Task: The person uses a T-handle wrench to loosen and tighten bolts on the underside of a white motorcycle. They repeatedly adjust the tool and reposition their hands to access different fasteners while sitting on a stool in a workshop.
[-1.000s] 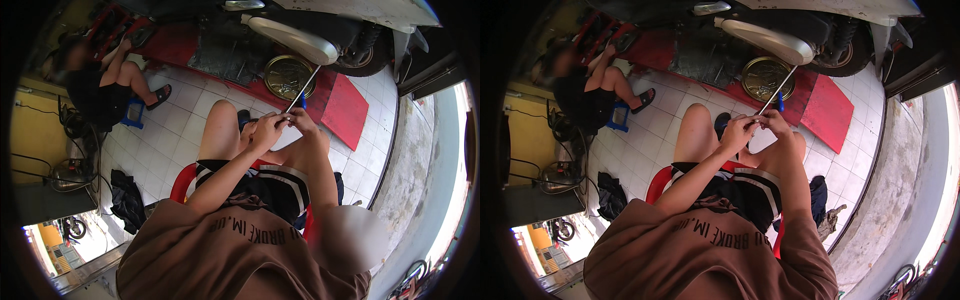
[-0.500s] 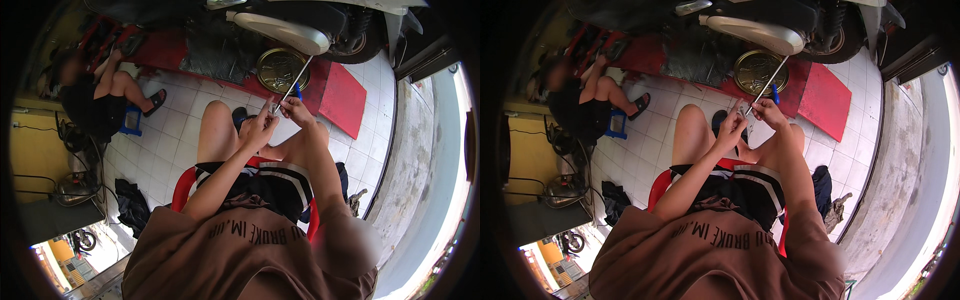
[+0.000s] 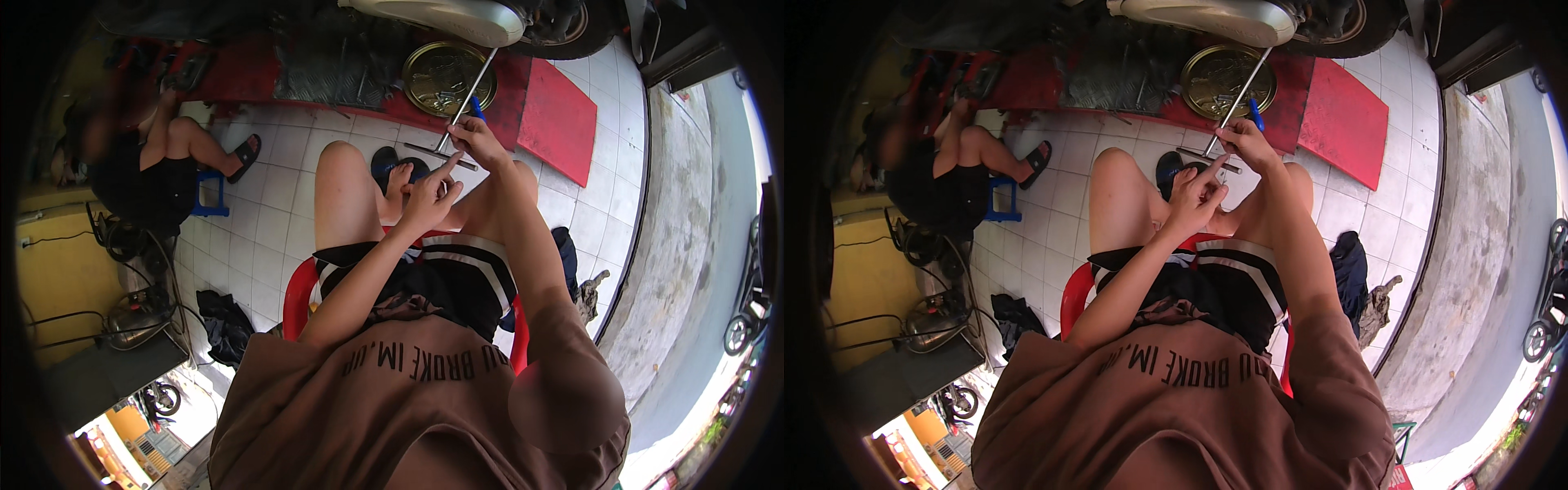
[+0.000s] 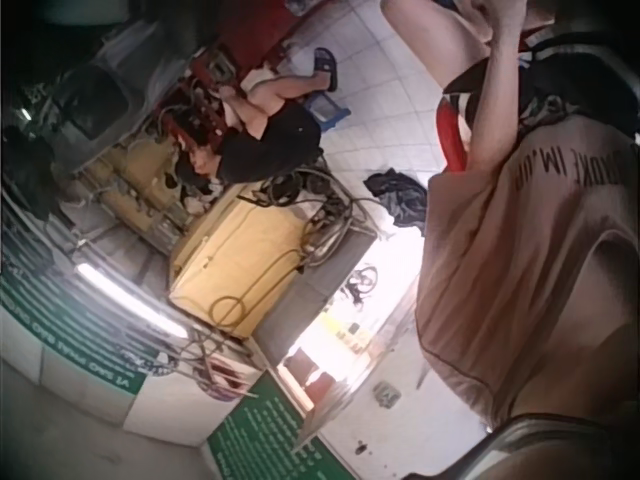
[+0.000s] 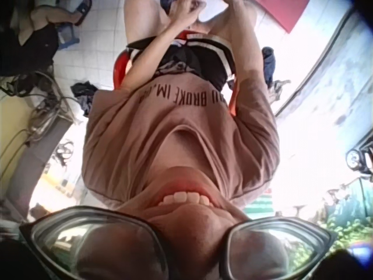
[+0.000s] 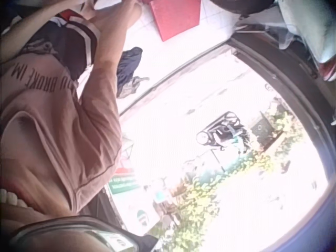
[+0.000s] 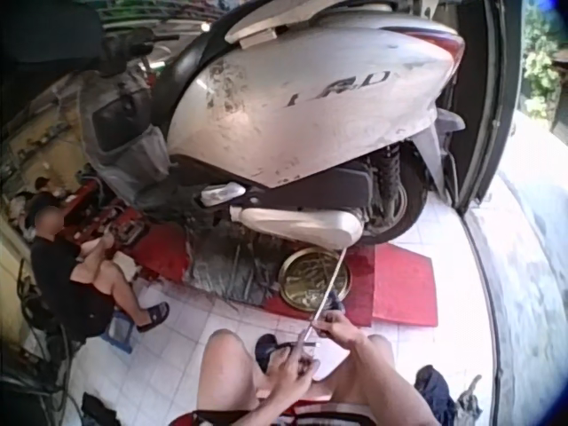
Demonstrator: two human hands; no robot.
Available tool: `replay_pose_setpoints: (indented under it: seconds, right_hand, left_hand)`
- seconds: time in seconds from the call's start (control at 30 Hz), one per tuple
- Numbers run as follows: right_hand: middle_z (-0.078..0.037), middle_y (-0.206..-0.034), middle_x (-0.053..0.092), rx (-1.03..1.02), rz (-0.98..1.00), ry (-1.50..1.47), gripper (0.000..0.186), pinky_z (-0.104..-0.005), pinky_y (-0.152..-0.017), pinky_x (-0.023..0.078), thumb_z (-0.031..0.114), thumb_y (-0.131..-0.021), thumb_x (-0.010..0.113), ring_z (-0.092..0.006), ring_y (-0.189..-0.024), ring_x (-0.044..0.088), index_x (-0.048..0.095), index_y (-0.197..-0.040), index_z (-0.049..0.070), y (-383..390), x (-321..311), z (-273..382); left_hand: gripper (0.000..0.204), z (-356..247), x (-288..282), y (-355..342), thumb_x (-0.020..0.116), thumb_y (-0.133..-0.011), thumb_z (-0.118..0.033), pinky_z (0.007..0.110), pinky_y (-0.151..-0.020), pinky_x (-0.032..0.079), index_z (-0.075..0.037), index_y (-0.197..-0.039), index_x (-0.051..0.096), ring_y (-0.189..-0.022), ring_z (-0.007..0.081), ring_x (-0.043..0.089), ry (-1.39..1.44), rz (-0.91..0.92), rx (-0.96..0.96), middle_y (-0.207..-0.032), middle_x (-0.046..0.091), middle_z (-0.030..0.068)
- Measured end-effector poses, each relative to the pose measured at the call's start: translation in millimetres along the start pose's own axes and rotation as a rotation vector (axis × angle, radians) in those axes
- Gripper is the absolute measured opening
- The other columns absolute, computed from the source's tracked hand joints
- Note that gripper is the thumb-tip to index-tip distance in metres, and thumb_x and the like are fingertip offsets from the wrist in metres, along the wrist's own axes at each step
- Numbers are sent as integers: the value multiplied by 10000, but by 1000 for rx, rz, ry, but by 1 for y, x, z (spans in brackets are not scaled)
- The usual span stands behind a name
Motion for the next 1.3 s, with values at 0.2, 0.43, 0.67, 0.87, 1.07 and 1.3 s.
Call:
replay_pose_setpoints:
  seconds: [0.2, 0.43, 0.67, 0.87, 1.07, 1.3]
  right_hand:
    - [13, -684, 509, -25, 5, -84, 143, -214, -504, 329, 157, -895, 635, -67, -580, 447, 580, -892, 25, -7, 0, -5]
    - [-8, -720, 541, -12, -56, -67, 155, -209, -528, 386, 149, -901, 631, -87, -603, 494, 584, -932, 5, -4, -6, -1]
    - [-15, -739, 551, -27, -8, -145, 124, -216, -541, 399, 118, -902, 616, -90, -612, 496, 583, -937, 4, -4, -1, 3]
    - [-14, -720, 526, -30, -84, -173, 127, -212, -540, 388, 107, -907, 597, -95, -607, 480, 575, -962, -5, -2, -2, 6]
    - [-9, -702, 524, -79, 28, -226, 145, -216, -528, 371, 129, -909, 603, -94, -594, 469, 572, -981, 7, -2, -8, 9]
    - [13, -676, 519, -60, 37, -197, 182, -205, -541, 334, 158, -914, 604, -77, -585, 436, 582, -1047, 35, -5, 2, 5]
  left_hand:
    - [817, 54, 4, 0, 643, -838, -218, 261, -596, 475, -40, -1480, 171, -623, 150, 606, -29, -74, -312, -812, 642, 77]
    - [698, -1, -7, 0, 649, -820, -188, 316, -681, 372, -82, -1438, 341, -645, 131, 584, -18, 75, 22, -796, 622, 45]
    - [636, 54, 3, -13, 578, -904, -111, 231, -562, 380, -41, -1453, 265, -594, 71, 492, 212, -130, -203, -800, 546, 32]
    - [597, 15, 16, 4, 615, -869, -141, 218, -540, 408, -2, -1397, 372, -534, 81, 477, -11, -8, 3, -703, 598, 38]
    - [642, 29, 5, -3, 601, -869, -130, 239, -504, 414, 42, -1415, 310, -520, 79, 487, 478, -313, -177, -805, 598, 53]
    - [529, 34, -1, 2, 607, -856, -119, 215, -503, 397, -79, -1365, 467, -546, 61, 508, -100, -183, -13, -727, 596, 21]
Point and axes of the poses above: each hand's wrist, its own y-axis away from the middle knuckle, its own x-axis out of the palm, z = x × y, the point moved 2 cm from there along -y, towards the middle knuckle
